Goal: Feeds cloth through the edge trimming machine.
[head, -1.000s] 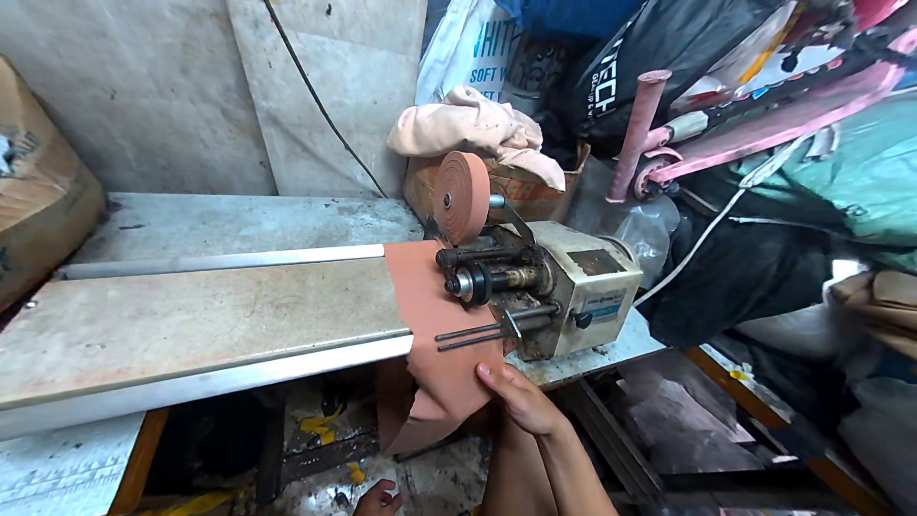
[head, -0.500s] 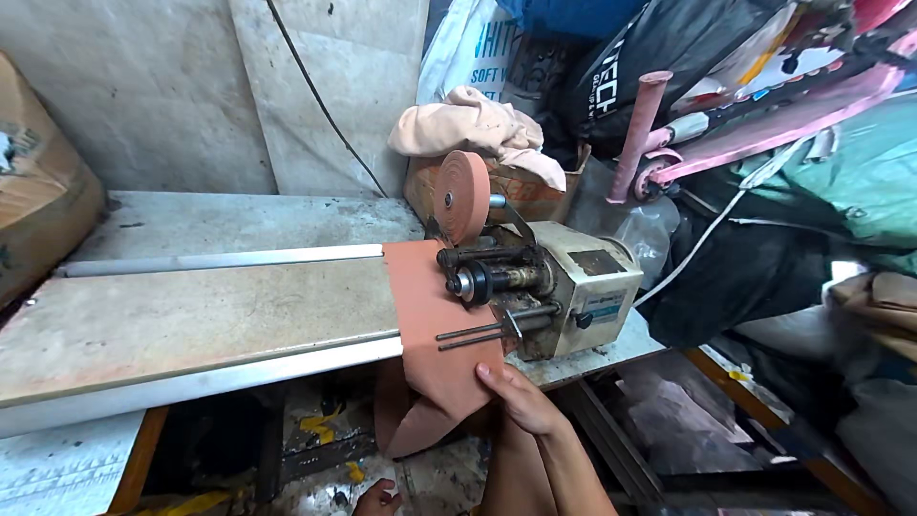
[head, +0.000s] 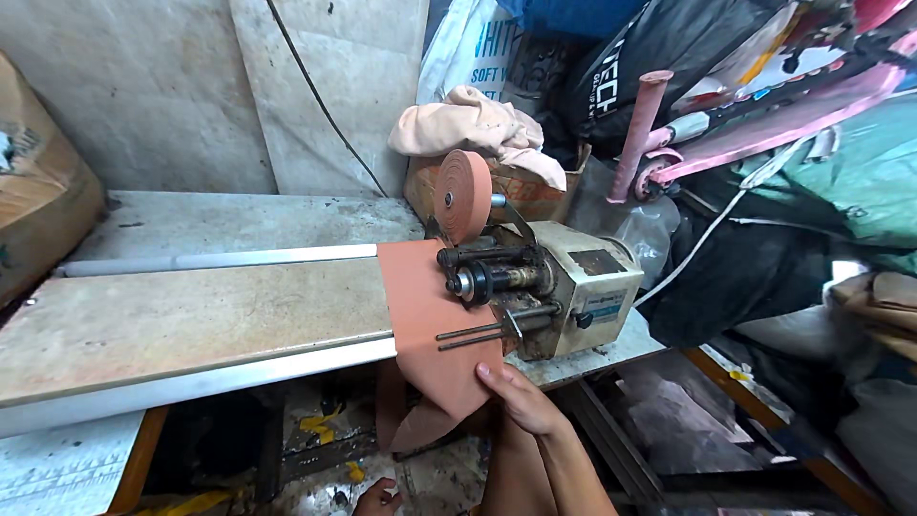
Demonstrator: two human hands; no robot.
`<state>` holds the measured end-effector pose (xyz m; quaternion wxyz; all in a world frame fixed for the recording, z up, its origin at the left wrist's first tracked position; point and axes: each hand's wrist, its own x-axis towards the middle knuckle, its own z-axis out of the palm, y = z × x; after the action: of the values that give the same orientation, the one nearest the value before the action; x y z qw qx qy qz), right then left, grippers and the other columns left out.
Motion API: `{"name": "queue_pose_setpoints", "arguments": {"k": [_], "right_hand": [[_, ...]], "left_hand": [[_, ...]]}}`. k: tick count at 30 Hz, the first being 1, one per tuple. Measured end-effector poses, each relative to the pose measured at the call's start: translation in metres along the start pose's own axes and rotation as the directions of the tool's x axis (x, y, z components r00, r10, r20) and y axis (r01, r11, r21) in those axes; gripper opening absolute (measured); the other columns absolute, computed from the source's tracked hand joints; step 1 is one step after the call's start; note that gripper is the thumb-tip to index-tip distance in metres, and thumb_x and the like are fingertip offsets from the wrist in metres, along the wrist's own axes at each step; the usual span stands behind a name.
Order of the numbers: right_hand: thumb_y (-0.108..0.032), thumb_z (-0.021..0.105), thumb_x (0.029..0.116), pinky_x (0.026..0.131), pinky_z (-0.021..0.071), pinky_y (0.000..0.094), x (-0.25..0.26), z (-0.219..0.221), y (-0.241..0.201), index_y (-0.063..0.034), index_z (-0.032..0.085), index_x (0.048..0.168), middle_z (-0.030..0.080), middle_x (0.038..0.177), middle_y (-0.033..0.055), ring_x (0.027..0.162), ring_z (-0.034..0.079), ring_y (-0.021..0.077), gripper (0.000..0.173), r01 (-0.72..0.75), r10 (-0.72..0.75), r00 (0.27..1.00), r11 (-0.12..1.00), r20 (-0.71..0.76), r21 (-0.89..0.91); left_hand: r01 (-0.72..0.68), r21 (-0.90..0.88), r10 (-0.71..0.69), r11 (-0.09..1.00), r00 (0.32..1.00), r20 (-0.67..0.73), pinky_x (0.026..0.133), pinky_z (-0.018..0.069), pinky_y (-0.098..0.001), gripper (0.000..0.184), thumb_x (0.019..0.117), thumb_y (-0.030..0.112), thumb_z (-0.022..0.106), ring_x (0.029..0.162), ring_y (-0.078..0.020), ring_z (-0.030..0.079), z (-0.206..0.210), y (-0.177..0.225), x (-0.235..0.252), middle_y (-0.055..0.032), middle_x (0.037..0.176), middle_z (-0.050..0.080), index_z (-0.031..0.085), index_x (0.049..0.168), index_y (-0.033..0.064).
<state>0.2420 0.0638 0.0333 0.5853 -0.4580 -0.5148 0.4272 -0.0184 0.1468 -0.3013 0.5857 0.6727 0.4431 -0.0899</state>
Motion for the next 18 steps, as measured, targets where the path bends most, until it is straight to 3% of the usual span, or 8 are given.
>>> {"name": "queue_pose_setpoints", "arguments": {"k": [18], "right_hand": [[-0.029,0.041,0.1112,0.094,0.0581,0.0349,0.0000,0.0003,0.0001,-0.0063,0.065,0.117,0.074,0.104,0.0026,0.099,0.071,0.0115,0.033,0.011,-0.012,1.000,1.000,-0.010,-0.020]], "left_hand": [[0.002,-0.012,-0.002,1.000,1.000,0.000,0.101,0.0518,-0.0536,0.058,0.0940,0.043,0.072,0.111,-0.0323,0.069,0.0005,-0.0006,0.0011,-0.0185,0.119,0.071,0.061,0.137,0.0052]]}}
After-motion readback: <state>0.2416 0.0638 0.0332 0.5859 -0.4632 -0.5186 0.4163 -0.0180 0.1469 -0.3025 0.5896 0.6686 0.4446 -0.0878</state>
